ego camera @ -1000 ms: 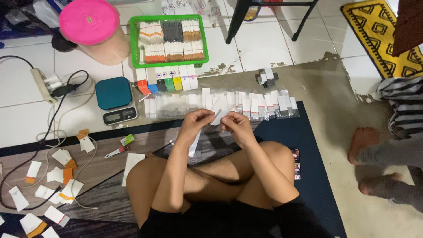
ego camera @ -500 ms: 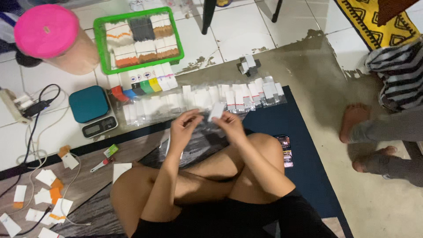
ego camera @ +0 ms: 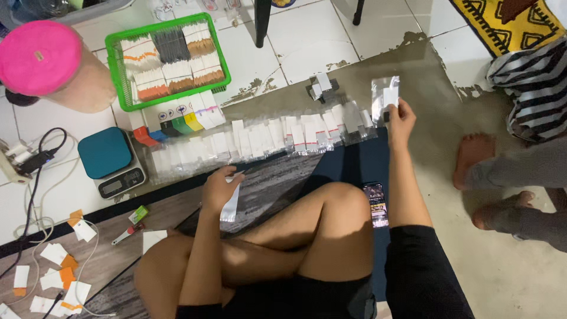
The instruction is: The person picks up individual adhesive labels from a row on the floor and places them into small plastic bags by hand, one at a time.
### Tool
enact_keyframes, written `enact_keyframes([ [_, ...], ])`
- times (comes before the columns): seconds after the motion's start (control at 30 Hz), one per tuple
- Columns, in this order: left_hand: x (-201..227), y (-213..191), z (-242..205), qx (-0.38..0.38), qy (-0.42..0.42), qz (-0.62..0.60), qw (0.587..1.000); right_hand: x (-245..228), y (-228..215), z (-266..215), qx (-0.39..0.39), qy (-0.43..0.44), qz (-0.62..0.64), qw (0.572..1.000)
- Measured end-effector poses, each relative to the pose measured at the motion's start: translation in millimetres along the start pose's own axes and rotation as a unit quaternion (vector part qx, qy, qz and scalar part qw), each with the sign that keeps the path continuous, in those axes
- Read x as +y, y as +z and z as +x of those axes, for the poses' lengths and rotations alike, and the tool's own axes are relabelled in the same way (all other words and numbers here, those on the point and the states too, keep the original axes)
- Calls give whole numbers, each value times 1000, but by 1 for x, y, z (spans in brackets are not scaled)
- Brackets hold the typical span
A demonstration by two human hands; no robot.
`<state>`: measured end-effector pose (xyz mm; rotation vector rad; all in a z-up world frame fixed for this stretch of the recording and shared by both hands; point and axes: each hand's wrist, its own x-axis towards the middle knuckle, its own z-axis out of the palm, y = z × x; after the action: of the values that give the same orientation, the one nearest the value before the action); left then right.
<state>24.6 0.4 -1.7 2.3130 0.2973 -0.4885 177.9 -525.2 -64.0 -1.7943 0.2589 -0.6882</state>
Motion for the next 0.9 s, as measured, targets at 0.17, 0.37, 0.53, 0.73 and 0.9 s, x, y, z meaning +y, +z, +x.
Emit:
enact_keyframes([
  [0.17,-67,22,27,26,-38,87,995,120,4,-6,-173,72,-289,939],
  [0.37,-94,41,40,14,-200,207,957,118,7,-24,-211,97,-353,906],
  [0.53,-92,42,43,48,-196,184,962,49,-1,-38,-206,61,-307,927],
  [0.73,-121,59,57,66,-175,205,961,-44,-7,-79,-153,67,-213,963],
  [0.9,-88,31,25,111,-149,98,978,-5,8,-102,-154,5,-126,980],
])
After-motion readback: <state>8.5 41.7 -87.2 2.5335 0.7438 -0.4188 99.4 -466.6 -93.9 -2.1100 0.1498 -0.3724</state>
